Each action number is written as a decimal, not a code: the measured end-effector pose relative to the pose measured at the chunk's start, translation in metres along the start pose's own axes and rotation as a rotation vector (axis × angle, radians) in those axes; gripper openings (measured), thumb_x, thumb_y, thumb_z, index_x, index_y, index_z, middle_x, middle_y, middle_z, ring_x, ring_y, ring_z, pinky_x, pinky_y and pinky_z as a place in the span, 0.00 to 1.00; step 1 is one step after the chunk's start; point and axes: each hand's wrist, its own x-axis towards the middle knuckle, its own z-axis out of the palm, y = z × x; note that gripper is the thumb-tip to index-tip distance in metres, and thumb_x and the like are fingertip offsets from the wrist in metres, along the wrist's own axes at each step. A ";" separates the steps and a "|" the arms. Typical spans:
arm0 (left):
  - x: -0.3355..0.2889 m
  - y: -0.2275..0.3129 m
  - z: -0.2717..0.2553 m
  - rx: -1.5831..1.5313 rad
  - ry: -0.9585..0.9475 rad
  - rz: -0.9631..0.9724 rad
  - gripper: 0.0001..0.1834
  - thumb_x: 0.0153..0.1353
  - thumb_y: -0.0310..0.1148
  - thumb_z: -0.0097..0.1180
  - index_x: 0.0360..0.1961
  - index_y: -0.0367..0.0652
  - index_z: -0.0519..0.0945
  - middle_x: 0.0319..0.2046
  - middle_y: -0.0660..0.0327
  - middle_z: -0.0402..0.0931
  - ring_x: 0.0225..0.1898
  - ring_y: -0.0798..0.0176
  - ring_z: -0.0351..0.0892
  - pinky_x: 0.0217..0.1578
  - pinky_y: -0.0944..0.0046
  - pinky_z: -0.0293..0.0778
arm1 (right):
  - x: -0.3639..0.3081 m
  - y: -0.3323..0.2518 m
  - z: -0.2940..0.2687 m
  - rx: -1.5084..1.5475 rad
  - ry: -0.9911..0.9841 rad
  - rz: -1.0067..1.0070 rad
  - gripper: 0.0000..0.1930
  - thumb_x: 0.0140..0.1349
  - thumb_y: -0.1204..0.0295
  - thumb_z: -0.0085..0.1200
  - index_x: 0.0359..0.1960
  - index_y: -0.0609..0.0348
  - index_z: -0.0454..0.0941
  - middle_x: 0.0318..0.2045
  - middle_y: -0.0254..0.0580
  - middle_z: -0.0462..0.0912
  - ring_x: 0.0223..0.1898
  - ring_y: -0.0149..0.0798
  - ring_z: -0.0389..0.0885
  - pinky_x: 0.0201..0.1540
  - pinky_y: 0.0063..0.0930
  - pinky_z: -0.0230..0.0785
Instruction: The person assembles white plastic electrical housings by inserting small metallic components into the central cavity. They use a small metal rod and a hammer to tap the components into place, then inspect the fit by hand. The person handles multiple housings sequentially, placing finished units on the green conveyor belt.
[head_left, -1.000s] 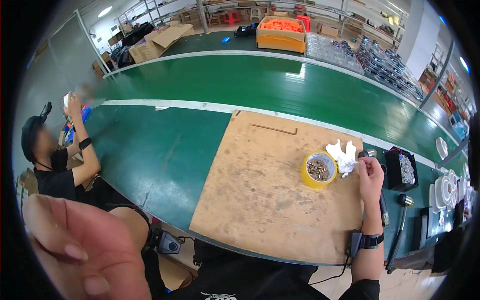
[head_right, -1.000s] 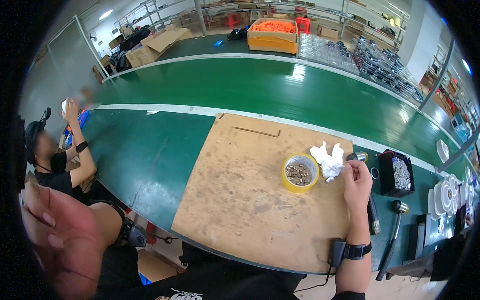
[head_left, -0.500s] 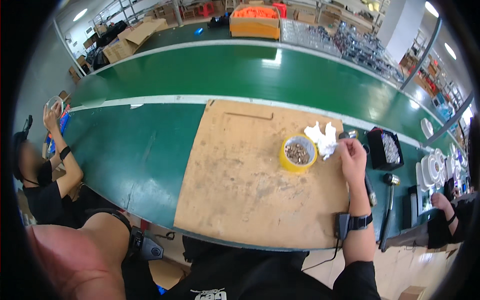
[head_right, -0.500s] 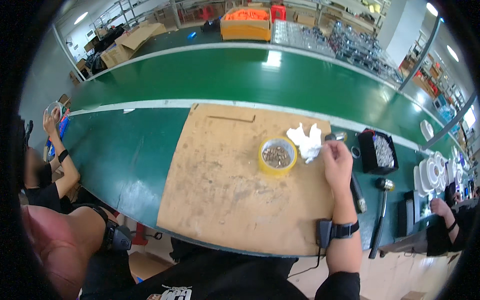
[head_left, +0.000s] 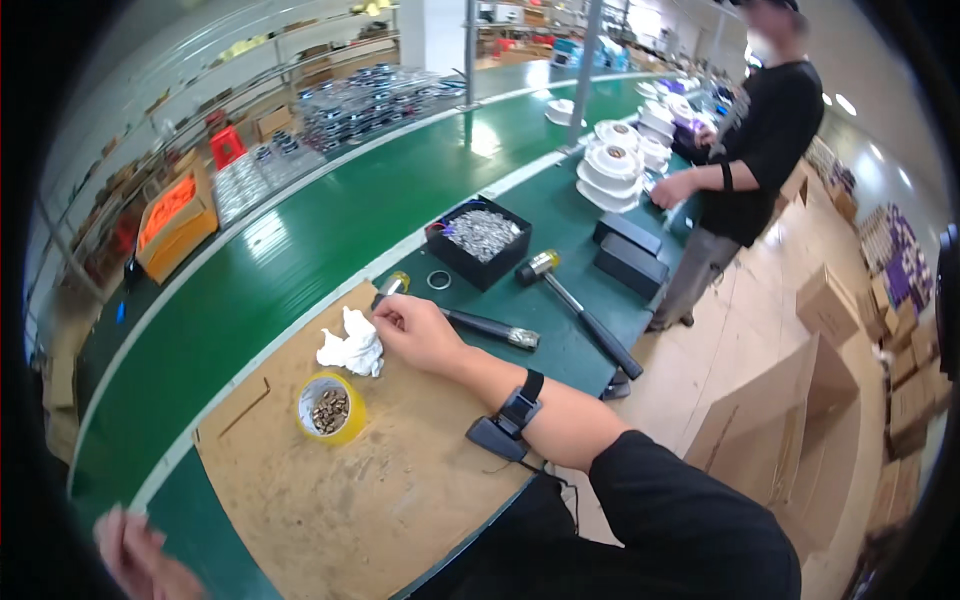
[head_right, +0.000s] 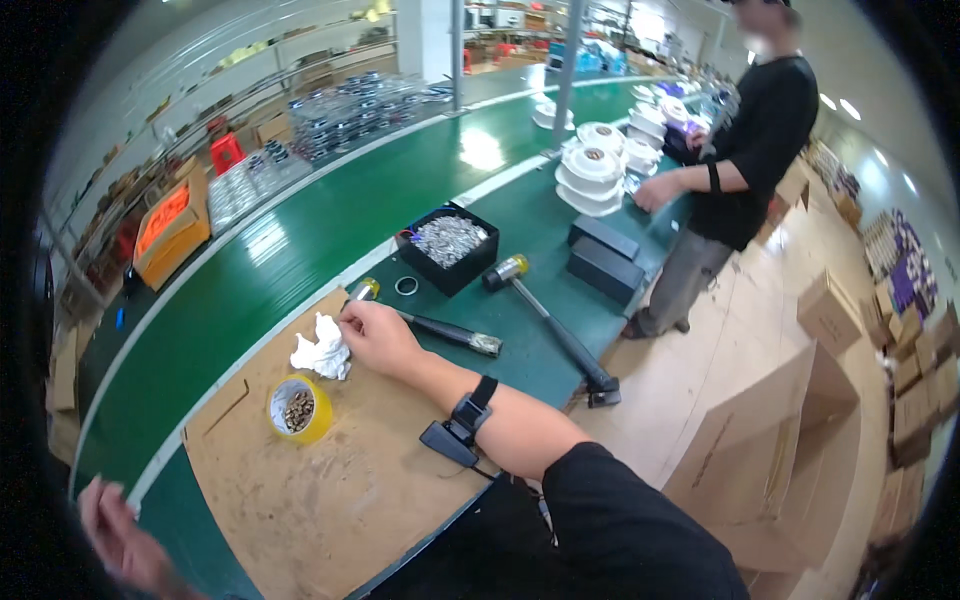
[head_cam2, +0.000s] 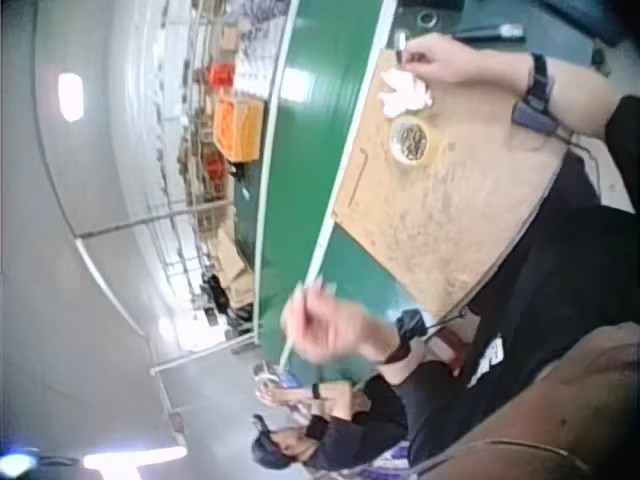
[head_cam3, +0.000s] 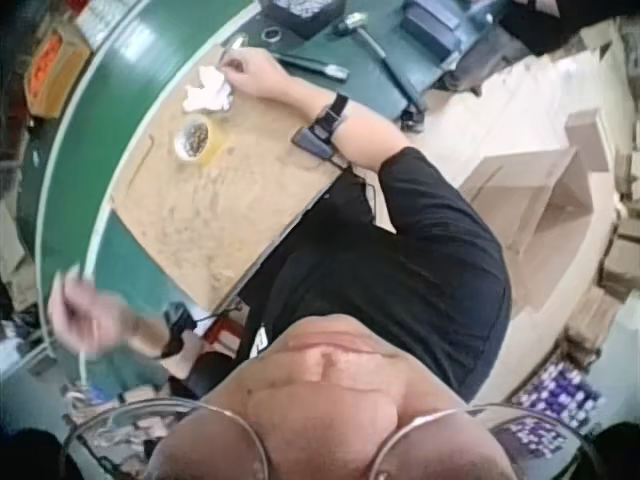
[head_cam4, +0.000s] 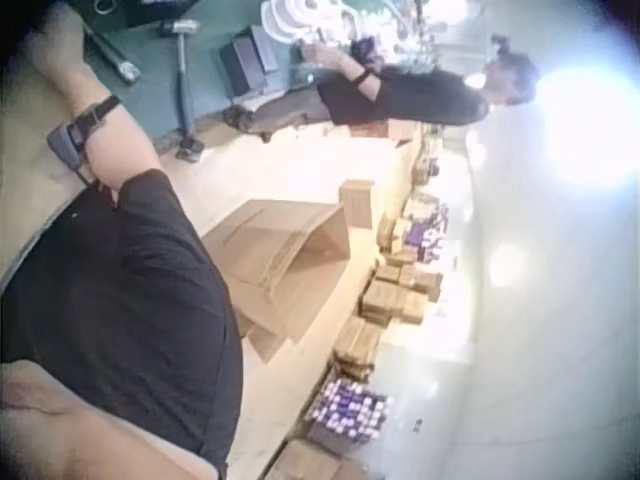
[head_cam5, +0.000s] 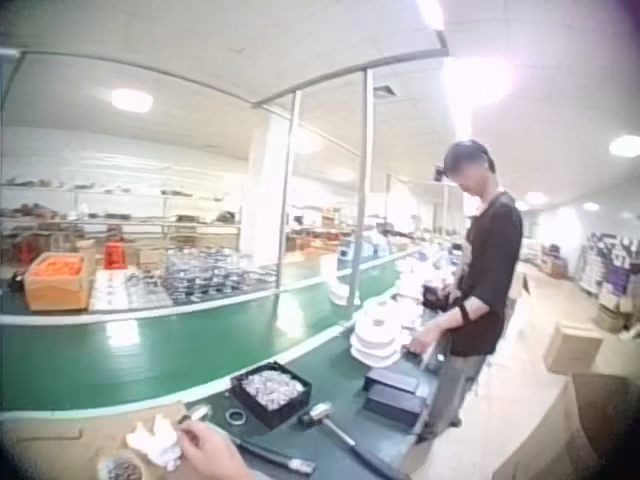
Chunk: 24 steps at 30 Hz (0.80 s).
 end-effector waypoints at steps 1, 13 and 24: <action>-0.008 -0.030 0.008 -0.105 -0.054 -0.276 0.11 0.72 0.38 0.53 0.47 0.43 0.79 0.35 0.68 0.75 0.28 0.75 0.67 0.30 0.73 0.61 | 0.001 -0.007 0.006 0.039 0.003 0.004 0.07 0.62 0.72 0.57 0.36 0.66 0.80 0.27 0.48 0.83 0.29 0.41 0.83 0.34 0.34 0.75; -0.127 -0.153 0.098 -0.624 0.067 -1.146 0.05 0.71 0.34 0.54 0.43 0.46 0.74 0.22 0.72 0.66 0.16 0.81 0.60 0.14 0.80 0.54 | 0.081 -0.002 -0.160 -0.068 0.622 0.167 0.16 0.62 0.61 0.59 0.39 0.65 0.81 0.30 0.48 0.84 0.32 0.41 0.84 0.38 0.35 0.74; -0.131 -0.152 0.111 -0.525 -0.096 -1.087 0.04 0.72 0.34 0.53 0.42 0.47 0.74 0.22 0.73 0.66 0.18 0.82 0.60 0.16 0.79 0.53 | 0.085 0.085 -0.344 -1.314 0.485 0.727 0.14 0.68 0.69 0.47 0.53 0.49 0.77 0.52 0.48 0.82 0.56 0.52 0.81 0.53 0.48 0.76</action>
